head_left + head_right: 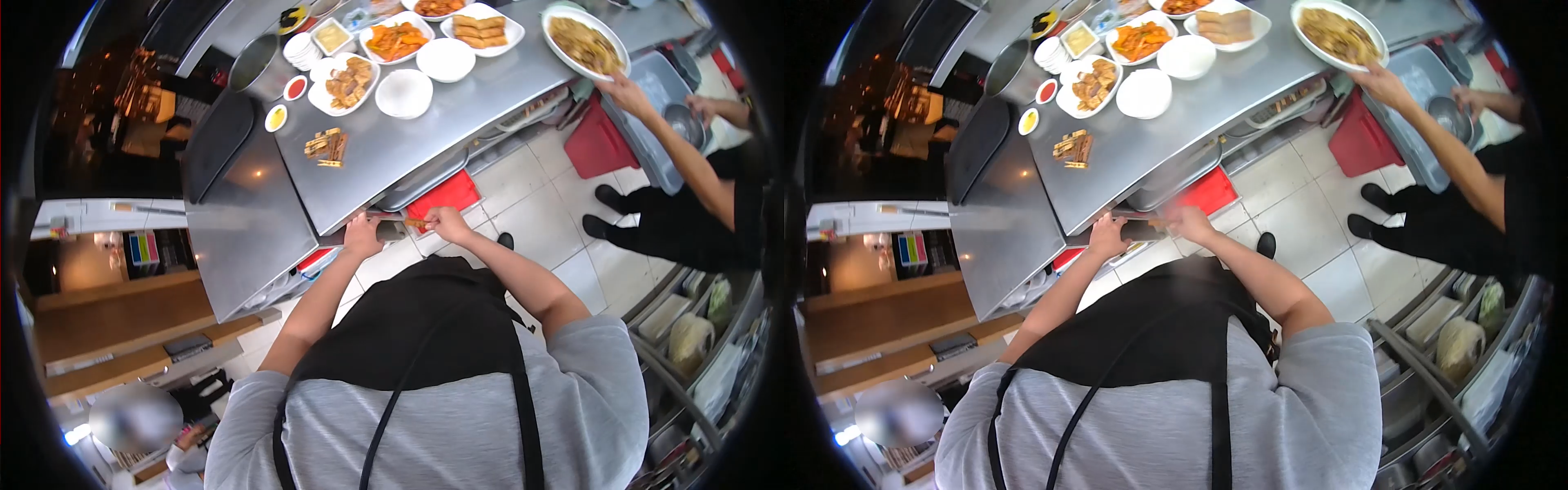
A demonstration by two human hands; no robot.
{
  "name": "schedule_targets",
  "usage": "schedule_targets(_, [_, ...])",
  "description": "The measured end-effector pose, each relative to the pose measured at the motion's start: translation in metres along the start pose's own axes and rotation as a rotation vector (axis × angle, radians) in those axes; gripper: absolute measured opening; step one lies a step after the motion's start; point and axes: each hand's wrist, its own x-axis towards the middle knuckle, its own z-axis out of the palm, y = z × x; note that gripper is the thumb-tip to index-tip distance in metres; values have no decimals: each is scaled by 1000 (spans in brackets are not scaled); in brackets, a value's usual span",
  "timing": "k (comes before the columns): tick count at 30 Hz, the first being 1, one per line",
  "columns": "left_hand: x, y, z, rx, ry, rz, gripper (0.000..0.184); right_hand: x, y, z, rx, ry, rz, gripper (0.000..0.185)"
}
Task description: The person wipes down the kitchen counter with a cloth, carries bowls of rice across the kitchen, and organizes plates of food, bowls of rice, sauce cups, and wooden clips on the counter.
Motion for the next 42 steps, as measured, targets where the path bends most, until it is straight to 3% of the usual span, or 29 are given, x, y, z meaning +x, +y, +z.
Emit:
schedule_targets(1, [-2, 1, -2, -6, 1, 11, 55, 2, 13, 5, 33, 7, 150, 13])
schedule_targets(6, [-2, -8, 0, -1, -13, 50, 53, 34, 11, 52, -117, 160, 102, 19])
schedule_targets(8, [-4, -17, 2, -7, -9, 64, 53, 48, 2, 71, -7, 75, 229, 18])
schedule_targets(10, [-7, -27, 11, -15, 103, 221, 55, 63, 3, 94, 150, 85, 234, 18])
schedule_targets(13, [-17, -36, 29, -143, 237, 265, 58, 84, -21, 102, 334, 258, 212, 18])
schedule_targets(16, [-32, -36, 27, -215, 195, 285, 51, 85, -35, 99, 415, 351, 220, 17])
schedule_targets(18, [-35, -39, 26, -297, 116, 300, 45, 87, -12, 112, 558, 377, 110, 15])
schedule_targets(20, [-33, -40, 26, -332, 39, 314, 38, 76, 2, 101, 481, 288, 131, 14])
schedule_targets(22, [-33, -35, 18, -402, -14, 356, 34, 62, 24, 83, 83, 254, 145, 12])
schedule_targets(24, [-29, -28, 5, -462, -65, 461, 32, 39, 38, 50, 17, 194, 272, 11])
schedule_targets(27, [-29, -7, -21, -585, -127, 444, 31, 13, 92, -13, 73, 174, 204, 11])
schedule_targets(29, [-26, 6, -40, -663, -184, 459, 33, -1, 88, -76, 208, 340, 339, 12])
schedule_targets(30, [-20, 11, -42, -702, -180, 517, 34, -8, 70, -115, 399, 457, 521, 13])
schedule_targets(31, [-14, 18, -51, -712, -201, 527, 34, -15, 64, -153, 595, 525, 405, 19])
schedule_targets(34, [1, 45, -82, -839, -234, 611, 34, -15, 28, -258, 634, 848, 251, 18])
schedule_targets(38, [31, 93, -152, -898, -282, 741, 32, 14, -4, -374, 844, 1041, 123, 33])
schedule_targets(40, [54, 118, -186, -926, -243, 755, 32, 38, 5, -418, 957, 995, 143, 44])
schedule_targets(42, [74, 145, -221, -958, -201, 772, 33, 59, 37, -453, 1090, 675, 12, 40])
